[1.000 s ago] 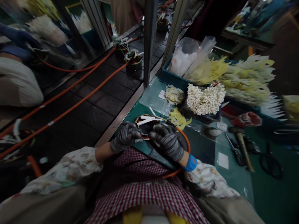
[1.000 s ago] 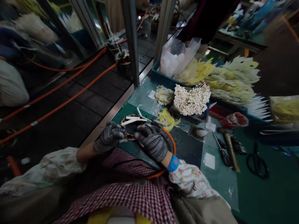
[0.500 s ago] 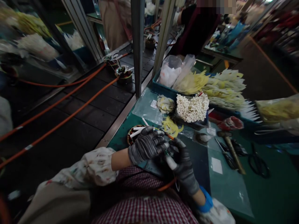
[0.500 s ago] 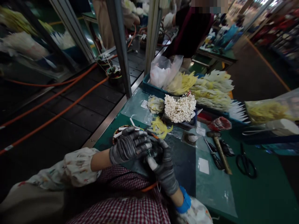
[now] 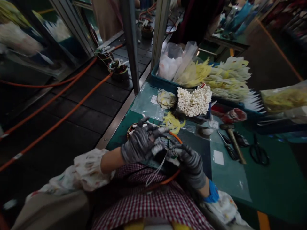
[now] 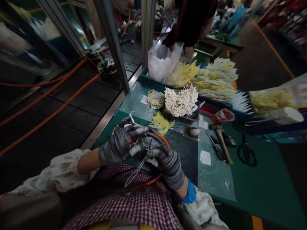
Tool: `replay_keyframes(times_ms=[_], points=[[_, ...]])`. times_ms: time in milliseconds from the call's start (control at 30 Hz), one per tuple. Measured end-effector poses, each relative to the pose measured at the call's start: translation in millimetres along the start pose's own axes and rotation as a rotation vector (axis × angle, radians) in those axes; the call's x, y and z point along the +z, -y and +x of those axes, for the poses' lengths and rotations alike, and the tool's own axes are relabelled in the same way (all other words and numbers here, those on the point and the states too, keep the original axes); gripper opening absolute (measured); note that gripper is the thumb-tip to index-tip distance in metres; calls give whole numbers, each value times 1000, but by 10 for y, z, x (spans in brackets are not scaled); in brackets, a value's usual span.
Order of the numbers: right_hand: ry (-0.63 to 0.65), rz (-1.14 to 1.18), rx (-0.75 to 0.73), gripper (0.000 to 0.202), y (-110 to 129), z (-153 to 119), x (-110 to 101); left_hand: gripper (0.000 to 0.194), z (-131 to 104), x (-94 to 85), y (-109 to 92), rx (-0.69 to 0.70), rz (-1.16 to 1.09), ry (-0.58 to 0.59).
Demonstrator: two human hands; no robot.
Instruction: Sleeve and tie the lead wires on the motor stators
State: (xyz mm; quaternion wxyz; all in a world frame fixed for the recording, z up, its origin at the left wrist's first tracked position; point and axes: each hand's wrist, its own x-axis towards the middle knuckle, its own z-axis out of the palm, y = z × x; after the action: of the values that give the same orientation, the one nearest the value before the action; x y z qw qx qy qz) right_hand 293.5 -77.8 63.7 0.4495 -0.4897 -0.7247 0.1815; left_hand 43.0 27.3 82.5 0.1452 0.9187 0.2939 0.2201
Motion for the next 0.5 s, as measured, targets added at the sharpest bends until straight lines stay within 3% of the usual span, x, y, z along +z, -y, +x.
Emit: replay_keyframes(times_ms=[100, 167, 267, 367, 433, 467, 500], points=[[-64, -137, -120, 14, 14, 42, 47, 65, -195, 206, -137, 74, 45, -44], [-146, -124, -136, 14, 17, 96, 170, 53, -252, 380, -181, 77, 106, -89], [-405, 28, -29, 9, -43, 183, 436, 46, -250, 501, -130, 48, 166, -85], [-583, 95, 175, 14, -199, 260, 656, 47, -196, 271, 81, 159, 65, -16], [-498, 89, 220, 29, -316, 307, 739, 48, -107, -25, 296, 267, -111, 18], [-413, 95, 203, 32, -361, 328, 770, 52, -28, -174, 415, 252, -223, 4], [-315, 105, 167, 34, -389, 345, 799, 58, 79, -302, 535, 109, -300, -6]])
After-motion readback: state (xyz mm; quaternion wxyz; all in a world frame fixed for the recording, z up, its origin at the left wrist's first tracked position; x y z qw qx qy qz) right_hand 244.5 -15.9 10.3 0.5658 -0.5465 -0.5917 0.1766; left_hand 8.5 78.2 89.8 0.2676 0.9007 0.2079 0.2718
